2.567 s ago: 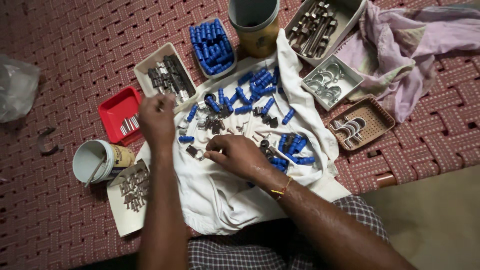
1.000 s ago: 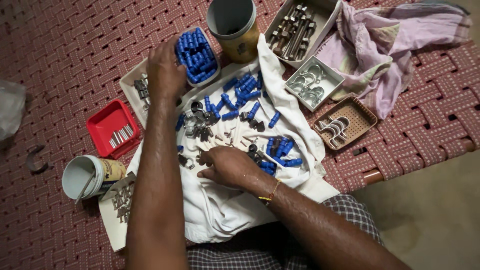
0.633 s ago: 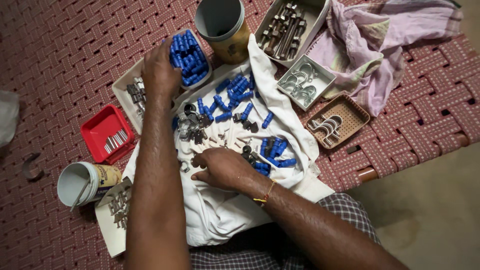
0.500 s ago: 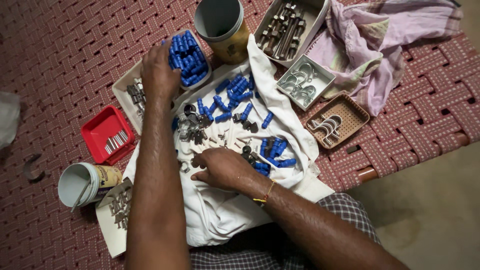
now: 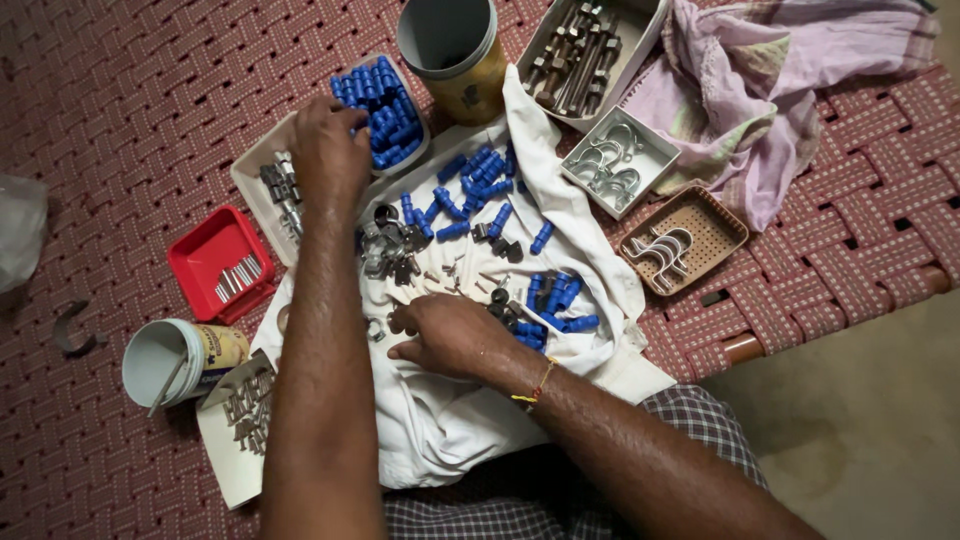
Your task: The person assembles small metal components by hand, picking pieces from several containers and joining them together on a white cloth.
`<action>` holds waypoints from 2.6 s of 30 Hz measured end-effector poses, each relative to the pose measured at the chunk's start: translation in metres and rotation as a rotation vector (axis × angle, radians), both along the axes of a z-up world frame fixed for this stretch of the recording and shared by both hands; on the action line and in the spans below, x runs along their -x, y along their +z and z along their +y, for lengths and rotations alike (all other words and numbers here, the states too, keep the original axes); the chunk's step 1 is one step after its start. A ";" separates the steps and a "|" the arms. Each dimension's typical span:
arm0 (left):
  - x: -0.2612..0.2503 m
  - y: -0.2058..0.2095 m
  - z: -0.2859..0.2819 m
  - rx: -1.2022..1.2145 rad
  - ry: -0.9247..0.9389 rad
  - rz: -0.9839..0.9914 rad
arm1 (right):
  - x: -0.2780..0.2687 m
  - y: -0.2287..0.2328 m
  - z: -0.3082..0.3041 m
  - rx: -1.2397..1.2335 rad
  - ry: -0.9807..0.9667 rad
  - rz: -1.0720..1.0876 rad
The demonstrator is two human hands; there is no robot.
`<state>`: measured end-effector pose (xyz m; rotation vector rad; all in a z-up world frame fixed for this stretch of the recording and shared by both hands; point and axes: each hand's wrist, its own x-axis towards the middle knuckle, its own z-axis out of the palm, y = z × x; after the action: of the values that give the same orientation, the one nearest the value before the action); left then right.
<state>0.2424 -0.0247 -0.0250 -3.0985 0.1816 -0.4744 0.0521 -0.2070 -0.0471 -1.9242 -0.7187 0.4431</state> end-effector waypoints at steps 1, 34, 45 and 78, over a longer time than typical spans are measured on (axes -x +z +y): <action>0.003 -0.001 -0.001 0.043 0.013 0.019 | 0.000 0.001 0.000 -0.001 -0.002 -0.016; 0.231 0.004 0.014 0.614 0.353 -0.049 | -0.015 0.006 -0.015 0.106 -0.265 -0.069; 0.229 0.003 0.037 0.339 0.261 -0.139 | -0.021 -0.018 -0.026 0.240 -0.301 -0.486; 0.218 -0.011 0.021 0.454 0.471 0.100 | -0.013 0.007 -0.016 0.182 0.103 -0.140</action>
<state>0.0246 -0.0034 -0.0360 -3.4177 -0.7411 -0.3839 0.0649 -0.2226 -0.0397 -2.1114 -0.8978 0.4531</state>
